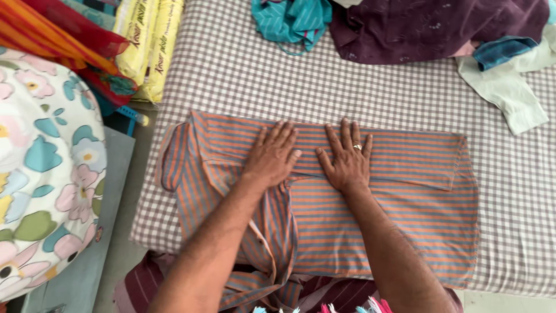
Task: The person folds a striped shirt on a bed by smoothing the fabric, folding the sleeves and sides inward, and then folding the garment in half.
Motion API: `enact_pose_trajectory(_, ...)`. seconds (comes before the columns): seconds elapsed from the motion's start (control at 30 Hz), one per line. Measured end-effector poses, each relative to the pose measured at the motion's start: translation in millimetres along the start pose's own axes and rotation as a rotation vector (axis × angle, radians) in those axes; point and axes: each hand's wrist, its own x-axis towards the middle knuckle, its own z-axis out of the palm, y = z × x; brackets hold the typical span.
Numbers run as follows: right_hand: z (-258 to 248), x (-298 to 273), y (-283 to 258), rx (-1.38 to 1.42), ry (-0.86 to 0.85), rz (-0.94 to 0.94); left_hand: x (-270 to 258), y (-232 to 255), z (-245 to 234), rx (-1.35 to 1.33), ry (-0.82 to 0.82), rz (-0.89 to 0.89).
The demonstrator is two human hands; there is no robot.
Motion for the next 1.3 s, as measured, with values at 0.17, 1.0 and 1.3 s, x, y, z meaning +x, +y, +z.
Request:
enact_pose_trajectory(0.17, 1, -1, 0, 0.008, 0.030, -0.003, -24, -60, -28, 0.133, -0.083, -0.102)
enact_pose_trajectory(1.0, -2, 0, -1, 0.041, -0.001, 0.037, -39, -111, -57, 0.227, -0.059, -0.437)
enact_pose_trajectory(1.3, -8, -2, -2, 0.046, 0.016, 0.035, -12, -14, -16, 0.241, 0.184, -0.330)
